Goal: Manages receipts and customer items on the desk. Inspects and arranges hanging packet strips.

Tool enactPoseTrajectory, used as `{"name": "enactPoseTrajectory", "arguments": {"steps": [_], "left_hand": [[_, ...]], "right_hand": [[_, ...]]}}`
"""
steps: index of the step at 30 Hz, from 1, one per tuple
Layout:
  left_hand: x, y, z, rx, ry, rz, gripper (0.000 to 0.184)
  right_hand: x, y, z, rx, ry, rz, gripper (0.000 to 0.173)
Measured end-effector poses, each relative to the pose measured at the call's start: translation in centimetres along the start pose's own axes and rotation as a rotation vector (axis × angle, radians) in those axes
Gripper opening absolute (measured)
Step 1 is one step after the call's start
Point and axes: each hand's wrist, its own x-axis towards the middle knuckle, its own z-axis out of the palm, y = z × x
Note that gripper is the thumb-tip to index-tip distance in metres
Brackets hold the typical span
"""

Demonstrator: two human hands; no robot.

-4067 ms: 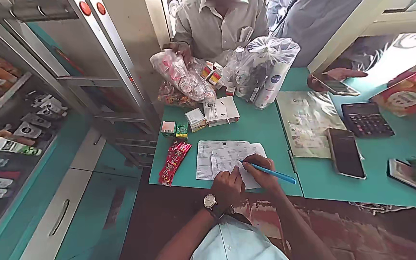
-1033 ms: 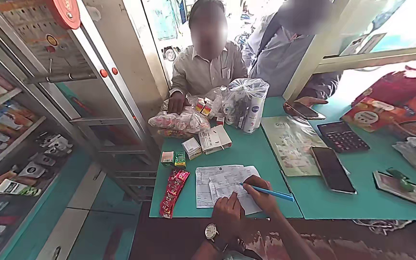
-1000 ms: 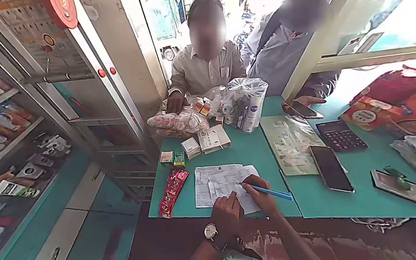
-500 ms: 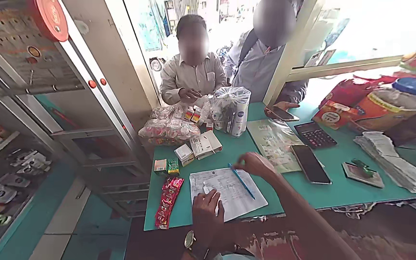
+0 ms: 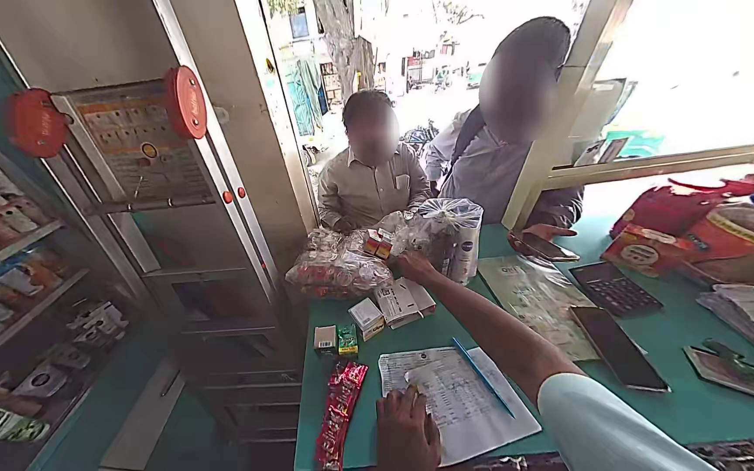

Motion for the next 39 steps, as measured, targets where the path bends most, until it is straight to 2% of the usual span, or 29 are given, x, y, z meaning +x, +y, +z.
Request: {"name": "enactPoseTrajectory", "arguments": {"steps": [3, 5, 7, 8, 9, 11, 14, 16, 19, 23, 25, 28, 30, 33, 37, 39], "left_hand": [[0.0, -0.1, 0.3, 0.023, 0.005, 0.005, 0.033], [-0.2, -0.2, 0.5, 0.023, 0.002, 0.005, 0.034], [0.0, -0.2, 0.6, 0.01, 0.008, 0.004, 0.033], [0.1, -0.1, 0.6, 0.006, 0.018, 0.006, 0.033], [0.0, -0.1, 0.5, 0.0, 0.019, 0.013, 0.032], [-0.1, -0.1, 0.4, 0.007, 0.018, 0.029, 0.032], [-0.2, -0.1, 0.5, 0.02, 0.001, 0.06, 0.034], [0.0, -0.1, 0.6, 0.023, 0.002, 0.07, 0.035], [0.0, -0.1, 0.6, 0.008, 0.013, 0.065, 0.034], [-0.1, 0.0, 0.3, -0.011, -0.002, 0.042, 0.035], [0.0, 0.0, 0.0, -0.027, -0.016, 0.03, 0.034], [-0.1, -0.1, -0.1, -0.02, -0.048, 0.025, 0.033], [0.1, -0.2, 0.1, -0.007, -0.059, 0.028, 0.034], [-0.1, -0.4, 0.5, 0.005, -0.087, 0.019, 0.035], [-0.2, -0.3, 0.6, 0.025, -0.061, 0.016, 0.036], [0.0, -0.2, 0.5, 0.033, -0.046, 0.011, 0.035]], "right_hand": [[-1.1, 0.1, -1.3, 0.036, 0.139, -0.044, 0.023], [-4.2, 0.6, -2.7, 0.236, 0.375, 0.029, 0.025], [-8.3, 2.1, -3.2, 0.524, 0.643, 0.154, 0.034], [-10.7, 2.9, -3.0, 0.651, 0.718, 0.229, 0.04], [-13.0, 3.8, -2.0, 0.726, 0.713, 0.306, 0.049], [-16.5, 5.6, 1.5, 0.707, 0.548, 0.42, 0.06], [-19.5, 6.9, 6.0, 0.54, 0.267, 0.516, 0.057], [-19.6, 7.2, 6.2, 0.467, 0.202, 0.491, 0.059], [-16.0, 5.7, 2.2, 0.48, 0.251, 0.316, 0.058], [-5.3, 2.1, -4.8, 0.46, 0.261, -0.069, 0.04], [0.4, 1.1, -6.3, 0.411, 0.195, -0.19, 0.046], [7.8, 0.8, -5.9, 0.307, 0.094, -0.328, 0.069], [12.0, 1.3, -5.5, 0.258, 0.045, -0.355, 0.081], [15.2, 2.0, -4.1, 0.309, -0.05, -0.243, 0.081], [15.4, 2.4, -1.8, 0.396, -0.111, -0.242, 0.077], [15.0, 2.6, -1.2, 0.381, -0.105, -0.244, 0.082]]}}
